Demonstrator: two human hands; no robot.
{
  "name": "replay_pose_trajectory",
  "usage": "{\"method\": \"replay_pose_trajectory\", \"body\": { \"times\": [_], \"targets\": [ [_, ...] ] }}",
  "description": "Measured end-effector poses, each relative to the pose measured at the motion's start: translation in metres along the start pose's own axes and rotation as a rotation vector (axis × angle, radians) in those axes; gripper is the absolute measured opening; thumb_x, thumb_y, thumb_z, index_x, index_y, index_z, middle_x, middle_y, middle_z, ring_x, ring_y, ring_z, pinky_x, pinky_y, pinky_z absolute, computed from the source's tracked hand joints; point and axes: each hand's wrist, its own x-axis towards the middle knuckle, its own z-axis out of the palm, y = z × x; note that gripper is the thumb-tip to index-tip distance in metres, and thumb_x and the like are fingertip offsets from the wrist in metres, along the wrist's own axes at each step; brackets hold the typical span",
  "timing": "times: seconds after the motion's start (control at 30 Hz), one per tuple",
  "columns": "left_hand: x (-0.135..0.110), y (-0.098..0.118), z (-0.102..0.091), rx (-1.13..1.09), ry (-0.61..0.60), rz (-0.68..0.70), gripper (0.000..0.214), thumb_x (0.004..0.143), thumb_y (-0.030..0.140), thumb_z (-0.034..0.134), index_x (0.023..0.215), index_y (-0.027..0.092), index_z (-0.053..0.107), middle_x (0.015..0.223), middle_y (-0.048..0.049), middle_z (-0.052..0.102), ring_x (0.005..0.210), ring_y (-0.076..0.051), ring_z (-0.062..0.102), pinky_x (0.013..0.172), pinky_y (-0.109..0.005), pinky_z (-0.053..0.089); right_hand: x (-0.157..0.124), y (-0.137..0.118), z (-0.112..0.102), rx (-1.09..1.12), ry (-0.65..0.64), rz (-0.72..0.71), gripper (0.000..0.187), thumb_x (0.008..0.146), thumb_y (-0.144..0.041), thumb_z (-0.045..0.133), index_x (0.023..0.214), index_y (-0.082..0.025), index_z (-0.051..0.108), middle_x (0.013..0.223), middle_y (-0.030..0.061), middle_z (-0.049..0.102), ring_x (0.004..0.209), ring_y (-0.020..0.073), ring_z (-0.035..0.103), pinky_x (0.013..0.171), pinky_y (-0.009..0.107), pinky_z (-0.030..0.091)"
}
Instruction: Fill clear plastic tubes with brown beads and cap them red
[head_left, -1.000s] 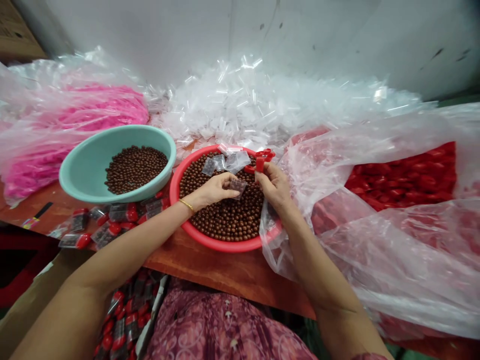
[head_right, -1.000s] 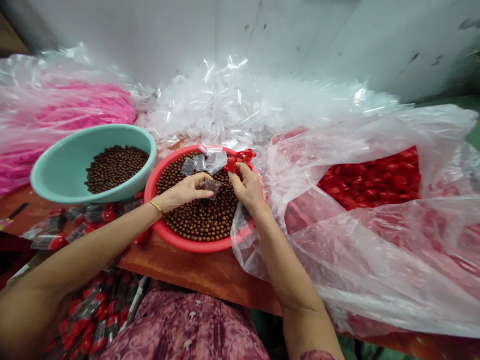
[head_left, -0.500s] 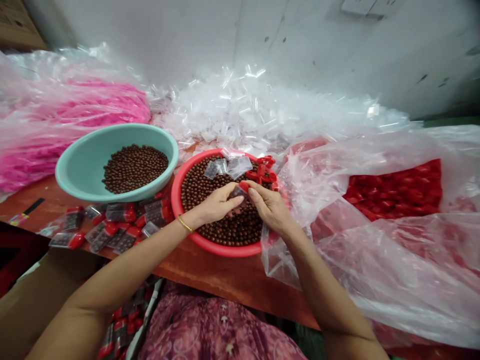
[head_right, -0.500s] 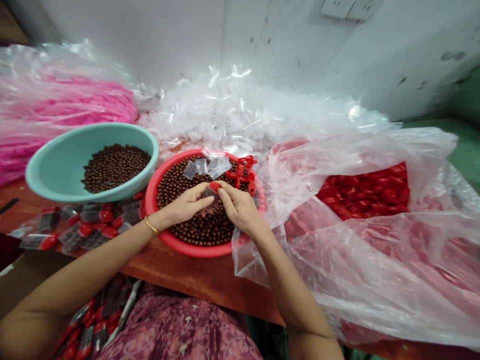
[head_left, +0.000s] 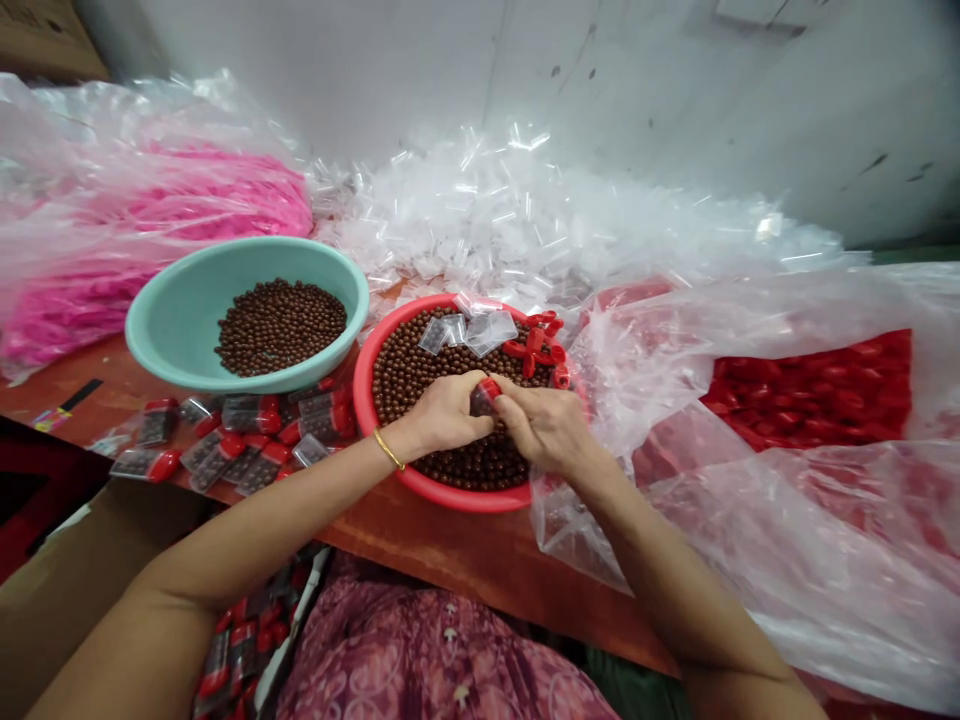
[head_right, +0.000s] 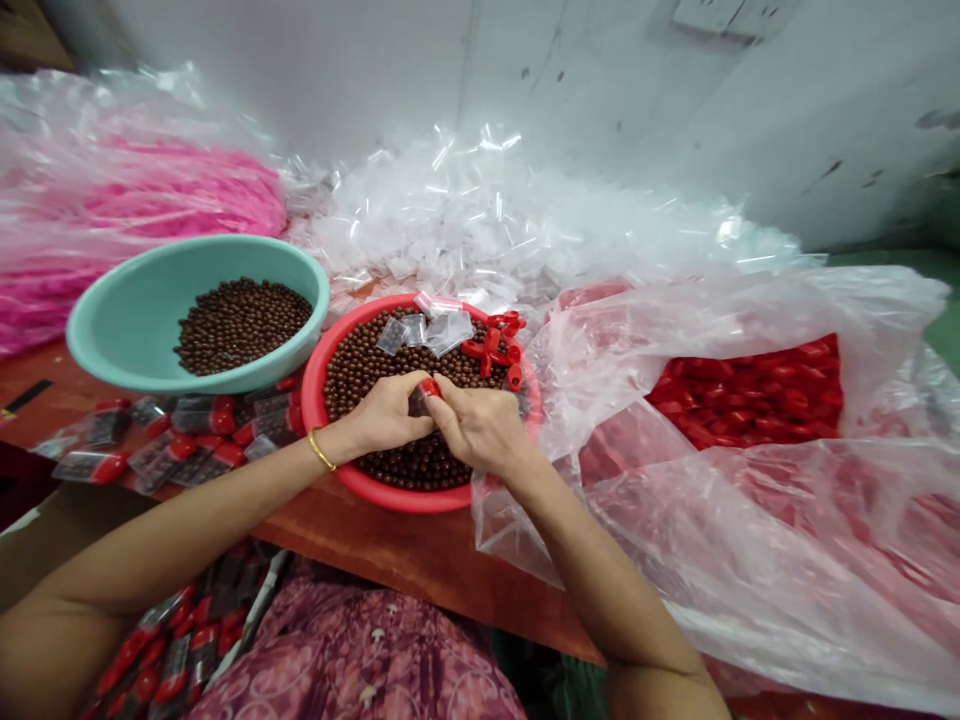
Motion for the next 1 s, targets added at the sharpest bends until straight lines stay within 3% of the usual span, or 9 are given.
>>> {"method": "replay_pose_trajectory", "body": {
  "times": [0.13, 0.2, 0.3, 0.43, 0.63, 0.73, 0.83, 0.9, 1.0],
  "targets": [
    [0.0, 0.011, 0.001, 0.183, -0.087, 0.047, 0.017, 0.07, 0.03, 0.057, 0.081, 0.017, 0.059, 0.076, -0.0059, 0.068, 0.07, -0.022, 0.063, 0.065, -0.031, 0.047, 0.02, 0.005, 0.007, 0.402, 0.21, 0.249, 0.07, 0.093, -0.058, 0.014, 0.081, -0.018, 0.069, 0.055, 0.0034, 0.056, 0.052, 0.0139, 0.053, 0.053, 0.027, 0.042],
    [-0.001, 0.014, 0.0, 0.228, -0.092, 0.054, 0.021, 0.071, 0.032, 0.057, 0.085, 0.016, 0.06, 0.079, -0.0073, 0.069, 0.073, -0.023, 0.065, 0.067, -0.031, 0.048, 0.03, 0.004, 0.017, 0.581, 0.24, 0.362, 0.073, 0.093, -0.058, 0.008, 0.093, -0.017, 0.068, 0.065, 0.0039, 0.059, 0.056, 0.0135, 0.055, 0.054, 0.027, 0.045],
    [-0.003, 0.014, 0.001, 0.246, -0.097, 0.057, 0.026, 0.071, 0.033, 0.058, 0.09, 0.015, 0.061, 0.081, -0.0087, 0.07, 0.076, -0.025, 0.066, 0.07, -0.033, 0.05, 0.039, 0.0, 0.031, 0.644, 0.211, 0.358, 0.063, 0.094, -0.056, 0.012, 0.119, -0.021, 0.058, 0.095, 0.0059, 0.064, 0.082, 0.0153, 0.061, 0.076, 0.031, 0.05],
    [-0.004, 0.007, 0.003, 0.29, -0.124, 0.072, 0.03, 0.069, 0.032, 0.061, 0.093, 0.014, 0.062, 0.082, -0.0104, 0.07, 0.079, -0.027, 0.067, 0.072, -0.036, 0.051, 0.038, -0.009, 0.037, 0.444, 0.186, 0.24, 0.056, 0.094, -0.054, 0.022, 0.131, -0.022, 0.049, 0.119, 0.0083, 0.06, 0.114, 0.02, 0.053, 0.101, 0.039, 0.039],
    [-0.014, 0.006, -0.008, 0.414, -0.105, 0.098, 0.024, 0.076, 0.032, 0.056, 0.093, 0.017, 0.061, 0.082, -0.0084, 0.07, 0.078, -0.025, 0.067, 0.067, -0.031, 0.048, 0.037, -0.008, 0.029, 0.428, 0.327, 0.202, 0.053, 0.097, -0.044, 0.017, 0.109, -0.019, 0.062, 0.108, 0.0078, 0.065, 0.103, 0.0175, 0.059, 0.092, 0.034, 0.044],
    [-0.038, 0.0, -0.033, 0.483, 0.05, -0.017, 0.021, 0.082, 0.037, 0.049, 0.084, 0.02, 0.06, 0.076, -0.005, 0.069, 0.074, -0.022, 0.066, 0.065, -0.029, 0.045, 0.034, 0.017, 0.007, 0.143, 0.271, 0.196, 0.041, 0.094, -0.043, 0.033, 0.09, -0.02, 0.067, 0.094, 0.0075, 0.068, 0.092, 0.0206, 0.06, 0.088, 0.037, 0.044],
    [-0.073, -0.019, -0.067, 0.58, 0.177, -0.29, 0.024, 0.083, 0.043, 0.048, 0.085, 0.022, 0.059, 0.073, -0.0029, 0.068, 0.071, -0.022, 0.065, 0.06, -0.028, 0.042, 0.022, 0.051, -0.015, -0.214, 0.242, 0.334, 0.029, 0.083, -0.041, 0.052, 0.089, -0.017, 0.068, 0.091, 0.0122, 0.068, 0.086, 0.0256, 0.06, 0.08, 0.04, 0.044],
    [-0.094, -0.036, -0.087, 0.677, 0.141, -0.45, 0.027, 0.083, 0.045, 0.047, 0.086, 0.022, 0.059, 0.072, -0.0031, 0.067, 0.069, -0.024, 0.064, 0.056, -0.028, 0.04, 0.012, 0.066, -0.022, -0.305, 0.116, 0.442, 0.032, 0.079, -0.045, 0.057, 0.092, -0.017, 0.068, 0.087, 0.0117, 0.068, 0.076, 0.0249, 0.061, 0.068, 0.037, 0.044],
    [-0.109, -0.053, -0.106, 0.803, -0.022, -0.449, 0.034, 0.086, 0.048, 0.041, 0.086, 0.02, 0.059, 0.074, -0.005, 0.067, 0.071, -0.026, 0.064, 0.057, -0.03, 0.041, 0.002, 0.072, -0.021, -0.385, -0.039, 0.487, 0.032, 0.077, -0.044, 0.058, 0.093, -0.018, 0.067, 0.081, 0.0104, 0.069, 0.069, 0.0238, 0.06, 0.059, 0.032, 0.041]
  ]
}}
